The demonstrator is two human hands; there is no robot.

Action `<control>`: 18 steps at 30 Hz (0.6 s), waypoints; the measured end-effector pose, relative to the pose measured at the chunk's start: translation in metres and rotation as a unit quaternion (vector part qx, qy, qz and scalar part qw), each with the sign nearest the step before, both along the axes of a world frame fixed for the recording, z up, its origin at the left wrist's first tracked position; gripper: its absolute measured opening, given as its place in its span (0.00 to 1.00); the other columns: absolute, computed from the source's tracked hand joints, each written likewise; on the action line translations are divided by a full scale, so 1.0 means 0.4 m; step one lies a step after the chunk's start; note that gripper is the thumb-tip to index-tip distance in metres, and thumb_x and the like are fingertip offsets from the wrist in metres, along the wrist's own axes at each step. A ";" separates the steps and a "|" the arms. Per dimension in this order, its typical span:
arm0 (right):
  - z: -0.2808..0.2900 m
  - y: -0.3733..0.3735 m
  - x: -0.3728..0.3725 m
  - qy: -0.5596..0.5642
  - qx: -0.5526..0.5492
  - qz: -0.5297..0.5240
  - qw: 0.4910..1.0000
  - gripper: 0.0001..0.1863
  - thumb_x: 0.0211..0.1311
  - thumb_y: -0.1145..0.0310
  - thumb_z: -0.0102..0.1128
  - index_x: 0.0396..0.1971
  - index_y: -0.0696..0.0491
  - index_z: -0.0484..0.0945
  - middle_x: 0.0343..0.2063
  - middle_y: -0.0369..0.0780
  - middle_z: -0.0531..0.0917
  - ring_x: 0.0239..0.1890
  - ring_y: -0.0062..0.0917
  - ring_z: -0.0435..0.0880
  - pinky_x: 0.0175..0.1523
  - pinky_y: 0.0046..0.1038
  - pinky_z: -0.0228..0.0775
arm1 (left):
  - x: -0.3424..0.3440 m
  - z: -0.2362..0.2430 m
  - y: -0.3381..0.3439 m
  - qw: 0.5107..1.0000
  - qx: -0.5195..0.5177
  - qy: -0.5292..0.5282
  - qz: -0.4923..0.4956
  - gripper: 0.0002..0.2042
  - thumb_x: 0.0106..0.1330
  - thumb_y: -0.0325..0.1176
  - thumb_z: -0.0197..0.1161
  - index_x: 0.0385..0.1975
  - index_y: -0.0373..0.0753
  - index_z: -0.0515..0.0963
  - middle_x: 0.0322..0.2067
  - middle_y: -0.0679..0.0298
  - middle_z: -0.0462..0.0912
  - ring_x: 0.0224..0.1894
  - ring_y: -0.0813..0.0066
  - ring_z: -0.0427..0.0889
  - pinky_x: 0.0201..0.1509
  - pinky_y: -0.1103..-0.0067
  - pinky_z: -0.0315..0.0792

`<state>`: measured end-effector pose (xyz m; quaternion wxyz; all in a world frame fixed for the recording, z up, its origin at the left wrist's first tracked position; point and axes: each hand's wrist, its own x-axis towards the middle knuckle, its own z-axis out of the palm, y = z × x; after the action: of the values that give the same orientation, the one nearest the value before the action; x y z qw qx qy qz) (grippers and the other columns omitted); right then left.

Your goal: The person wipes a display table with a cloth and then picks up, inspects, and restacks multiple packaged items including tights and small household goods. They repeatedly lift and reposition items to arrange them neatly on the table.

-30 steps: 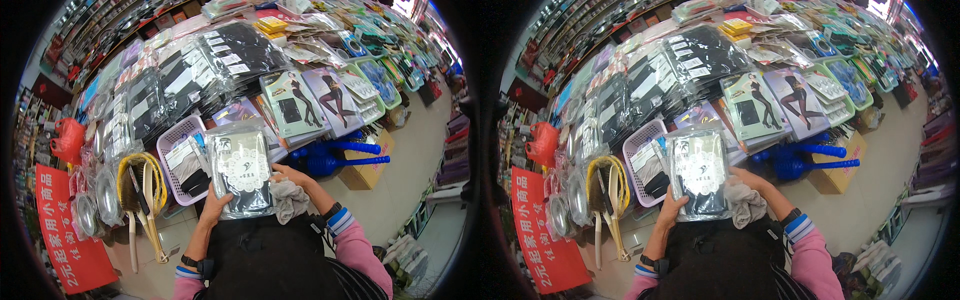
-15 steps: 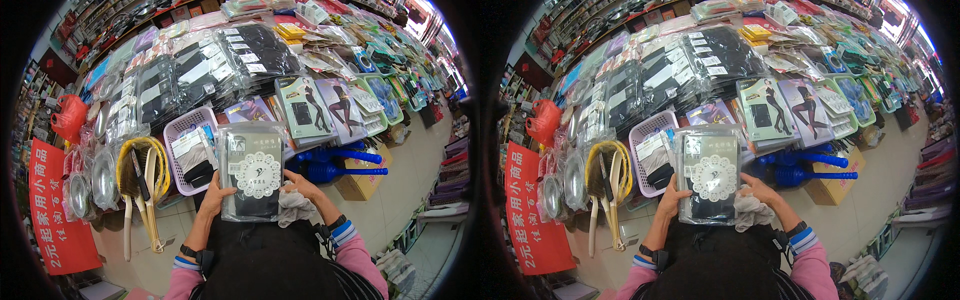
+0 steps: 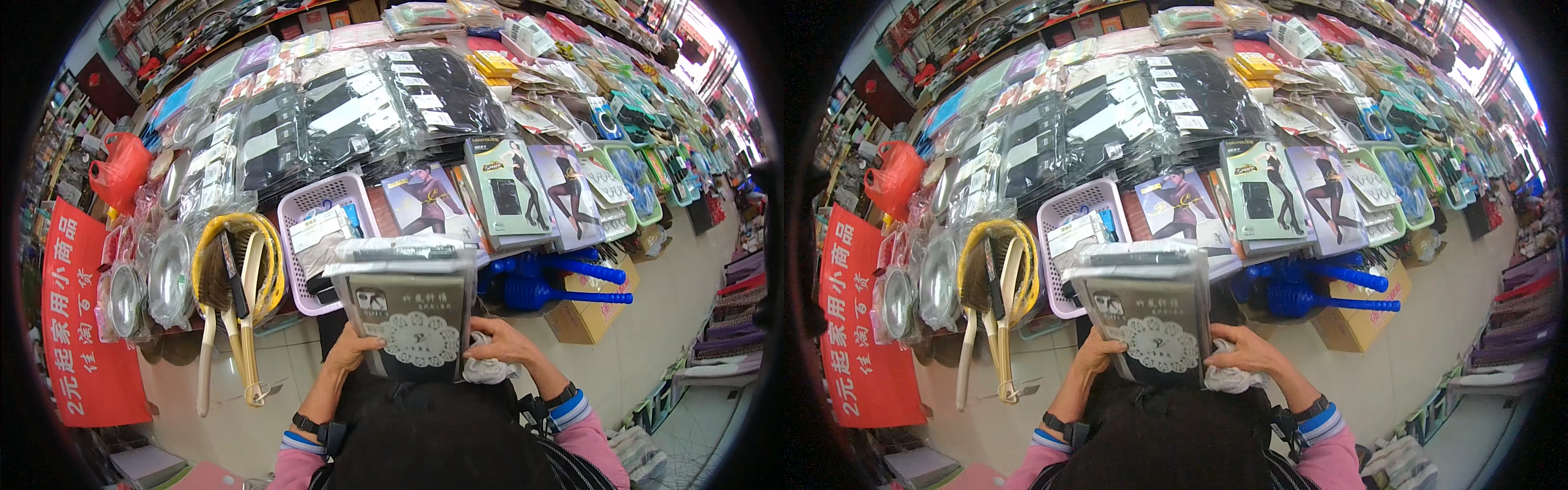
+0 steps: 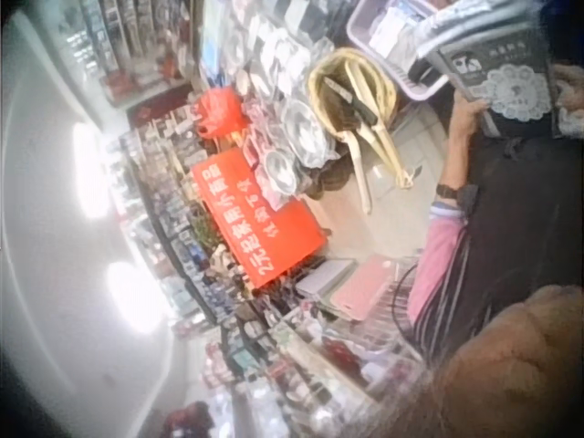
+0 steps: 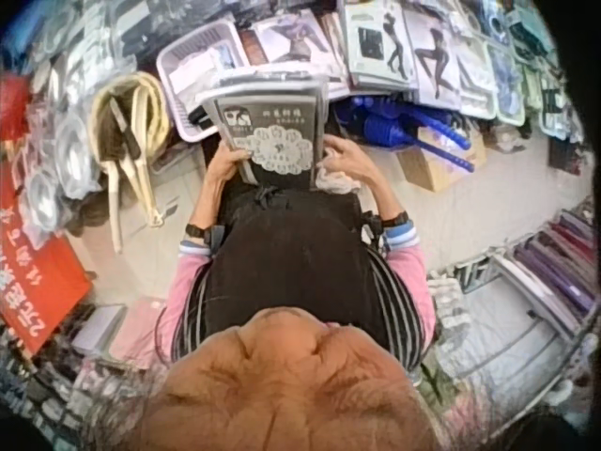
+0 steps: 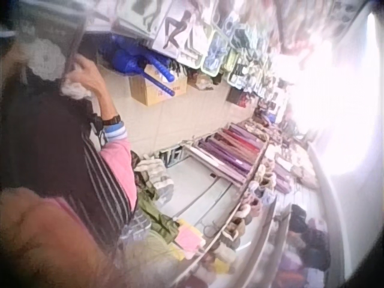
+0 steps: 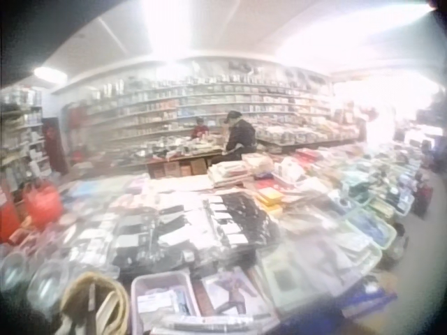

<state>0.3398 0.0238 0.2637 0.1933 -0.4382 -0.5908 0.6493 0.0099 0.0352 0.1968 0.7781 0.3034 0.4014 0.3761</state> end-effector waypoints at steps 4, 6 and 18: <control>0.056 0.021 0.009 -0.024 0.041 0.097 0.994 0.31 0.51 0.64 0.69 0.56 0.56 0.73 0.47 0.40 0.82 0.50 0.24 0.77 0.59 0.28 0.66 | 0.007 -0.005 -0.026 0.998 -0.002 -0.054 0.022 0.37 0.42 0.20 0.72 0.58 0.34 0.68 0.50 0.60 0.77 0.54 0.65 0.76 0.59 0.69 0.69; 0.072 0.021 -0.006 -0.012 0.050 0.072 0.996 0.28 0.50 0.61 0.71 0.50 0.58 0.76 0.43 0.42 0.84 0.46 0.25 0.79 0.54 0.29 0.69 | 0.008 -0.009 -0.031 0.997 -0.018 -0.069 0.017 0.39 0.41 0.20 0.74 0.59 0.35 0.67 0.55 0.58 0.73 0.61 0.61 0.70 0.65 0.66 0.64; 0.099 0.048 -0.103 -0.005 0.036 0.105 0.994 0.28 0.58 0.59 0.63 0.56 0.56 0.72 0.41 0.46 0.83 0.42 0.31 0.81 0.49 0.32 0.70 | -0.052 -0.049 -0.054 0.976 0.030 -0.150 0.156 0.35 0.47 0.24 0.72 0.59 0.33 0.64 0.50 0.56 0.77 0.52 0.59 0.78 0.58 0.65 0.71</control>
<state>0.2986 0.0429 0.3033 0.1367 -0.3693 -0.6575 0.6423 -0.0109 0.0135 0.1773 0.7516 0.2005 0.3114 0.5458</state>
